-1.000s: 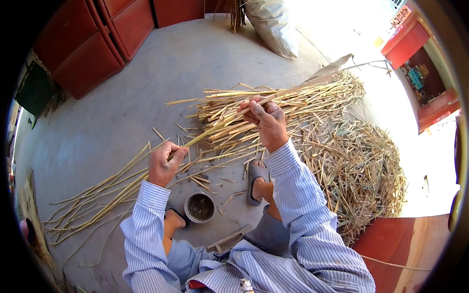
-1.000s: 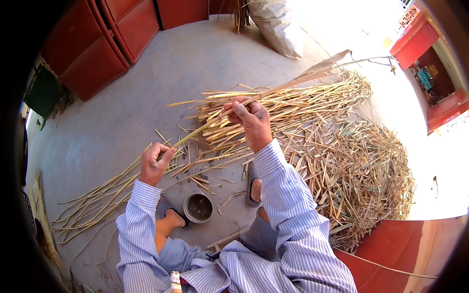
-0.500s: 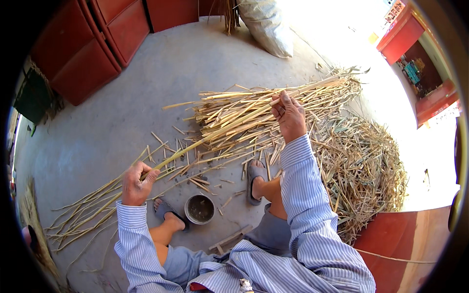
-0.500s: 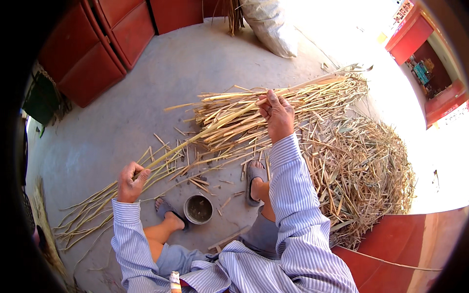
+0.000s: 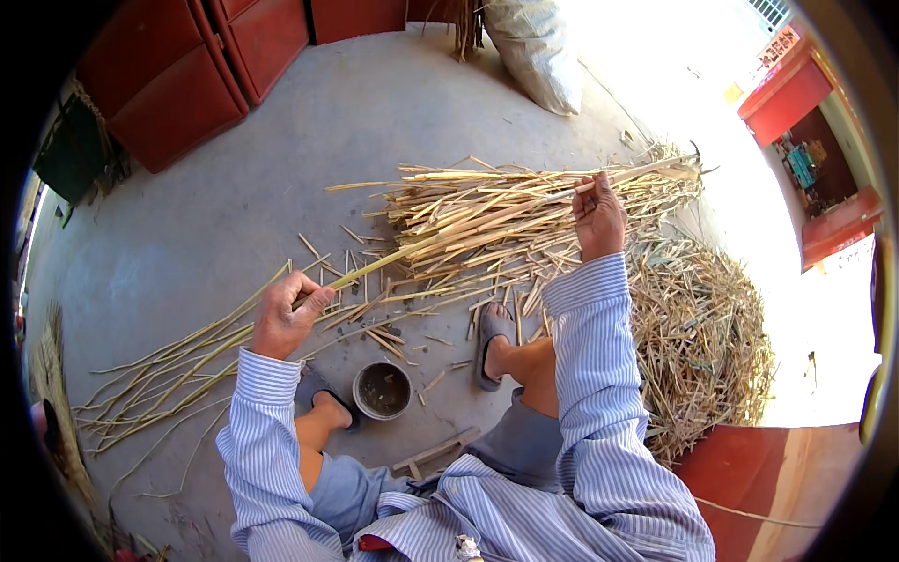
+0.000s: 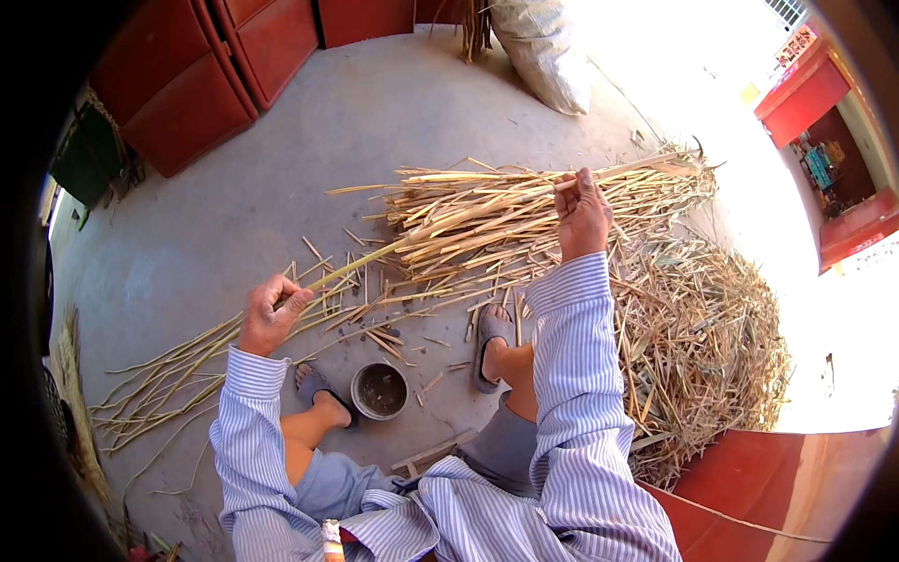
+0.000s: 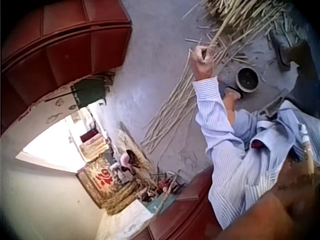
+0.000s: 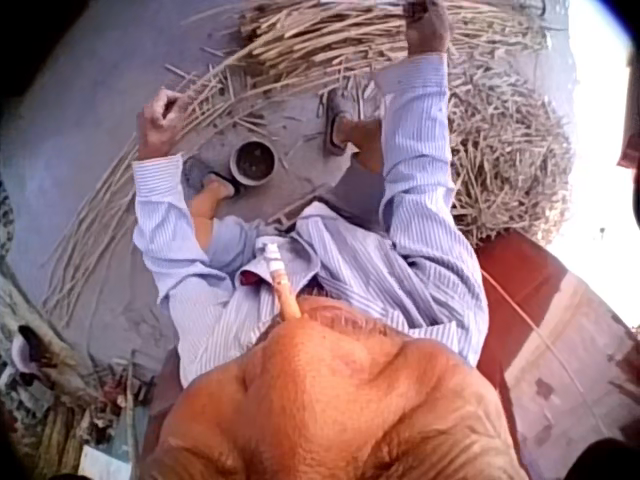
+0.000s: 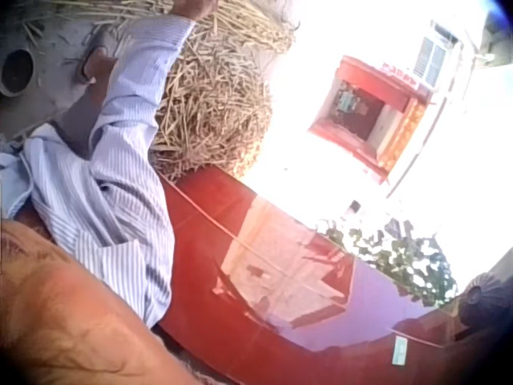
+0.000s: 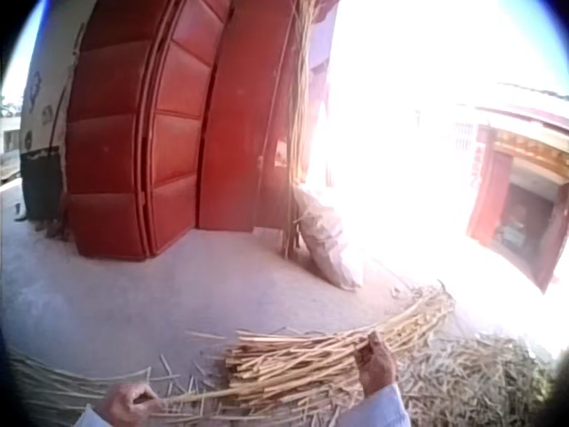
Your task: The person sits on the floor and repeatedly strips dried stalks by hand, separating the fibrous material from the main stem. The stripped fibers are placed into a pile, while the remaining stalks are set aside.
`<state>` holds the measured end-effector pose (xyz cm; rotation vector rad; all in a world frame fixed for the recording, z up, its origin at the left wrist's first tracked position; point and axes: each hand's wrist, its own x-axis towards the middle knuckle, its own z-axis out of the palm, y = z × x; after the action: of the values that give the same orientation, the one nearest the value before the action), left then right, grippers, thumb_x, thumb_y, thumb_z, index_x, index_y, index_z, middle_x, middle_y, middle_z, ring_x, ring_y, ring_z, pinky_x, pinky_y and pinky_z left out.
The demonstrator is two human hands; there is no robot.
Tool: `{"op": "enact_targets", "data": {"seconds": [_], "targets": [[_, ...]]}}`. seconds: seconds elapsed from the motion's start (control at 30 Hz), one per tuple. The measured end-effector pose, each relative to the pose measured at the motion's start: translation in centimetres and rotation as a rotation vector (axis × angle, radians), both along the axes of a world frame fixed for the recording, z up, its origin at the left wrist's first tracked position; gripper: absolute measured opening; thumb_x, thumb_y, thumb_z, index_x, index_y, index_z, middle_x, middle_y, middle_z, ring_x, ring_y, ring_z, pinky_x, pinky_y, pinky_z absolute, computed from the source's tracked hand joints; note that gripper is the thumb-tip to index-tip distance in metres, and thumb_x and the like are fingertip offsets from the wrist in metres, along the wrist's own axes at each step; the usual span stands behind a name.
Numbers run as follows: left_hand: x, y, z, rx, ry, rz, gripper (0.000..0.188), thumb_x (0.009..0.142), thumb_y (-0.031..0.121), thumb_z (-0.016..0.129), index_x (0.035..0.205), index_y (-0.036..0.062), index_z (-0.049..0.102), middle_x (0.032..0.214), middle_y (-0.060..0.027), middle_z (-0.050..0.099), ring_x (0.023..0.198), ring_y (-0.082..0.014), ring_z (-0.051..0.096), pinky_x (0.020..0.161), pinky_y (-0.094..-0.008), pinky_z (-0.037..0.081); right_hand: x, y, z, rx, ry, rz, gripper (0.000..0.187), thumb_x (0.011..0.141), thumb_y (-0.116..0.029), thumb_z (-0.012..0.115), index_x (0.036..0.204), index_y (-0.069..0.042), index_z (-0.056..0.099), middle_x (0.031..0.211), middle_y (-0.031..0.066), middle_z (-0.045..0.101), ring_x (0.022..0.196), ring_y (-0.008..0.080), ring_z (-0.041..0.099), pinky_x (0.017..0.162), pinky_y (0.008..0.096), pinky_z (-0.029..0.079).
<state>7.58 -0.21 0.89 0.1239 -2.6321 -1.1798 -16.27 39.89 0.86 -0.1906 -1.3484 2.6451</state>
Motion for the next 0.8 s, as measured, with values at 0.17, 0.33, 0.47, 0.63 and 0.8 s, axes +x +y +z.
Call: {"op": "enact_targets", "data": {"seconds": [0.17,0.33,0.47,0.63,0.8], "targets": [[0.2,0.3,0.6,0.045,-0.068,-0.019,0.032,0.084,0.028,0.075,0.076,-0.0010,0.062,0.064,-0.0087,0.063,0.058,-0.0137,0.055,0.054,-0.0301,0.042,2.9,-3.9,0.6,-0.074,-0.061,0.469,0.025,0.098,-0.018,0.056,0.115,0.000,0.055,0.107,0.0138,0.068,0.100,0.0213,0.066,0.082,0.0288,0.058],[-1.2,1.5,0.9,0.039,-0.019,0.012,0.033,0.084,0.029,0.075,0.077,-0.0006,0.062,0.065,-0.0088,0.064,0.058,-0.0137,0.056,0.053,-0.0304,0.043,5.8,-9.1,0.3,0.012,0.002,0.627,0.023,0.097,-0.018,0.060,0.112,-0.002,0.056,0.105,0.0133,0.069,0.095,0.0202,0.069,0.082,0.0297,0.058],[-0.7,2.8,0.5,-0.020,0.064,0.110,0.033,0.085,0.030,0.075,0.077,0.0011,0.061,0.065,-0.0089,0.063,0.057,-0.0154,0.056,0.053,-0.0315,0.043,5.2,-10.0,0.1,0.125,-0.079,0.460,0.021,0.093,-0.025,0.066,0.098,-0.005,0.061,0.094,0.0095,0.071,0.084,0.0160,0.070,0.072,0.0262,0.057],[0.1,3.7,0.4,-0.324,0.313,0.122,0.031,0.084,0.030,0.075,0.076,0.0043,0.059,0.064,-0.0094,0.059,0.056,-0.0241,0.055,0.053,-0.0365,0.042,5.2,-10.8,0.4,0.223,-0.147,0.372,0.025,0.089,-0.032,0.071,0.089,-0.009,0.061,0.078,0.0023,0.067,0.069,0.0118,0.068,0.061,0.0218,0.054],[1.9,2.3,0.1,-0.504,0.370,0.103,0.027,0.080,0.025,0.077,0.075,0.0060,0.058,0.066,-0.0104,0.059,0.058,-0.0310,0.056,0.053,-0.0402,0.043,5.3,-10.8,1.2,0.328,-0.177,0.577,0.023,0.092,-0.029,0.068,0.092,-0.007,0.060,0.083,0.0039,0.068,0.074,0.0120,0.068,0.064,0.0222,0.053]]}}
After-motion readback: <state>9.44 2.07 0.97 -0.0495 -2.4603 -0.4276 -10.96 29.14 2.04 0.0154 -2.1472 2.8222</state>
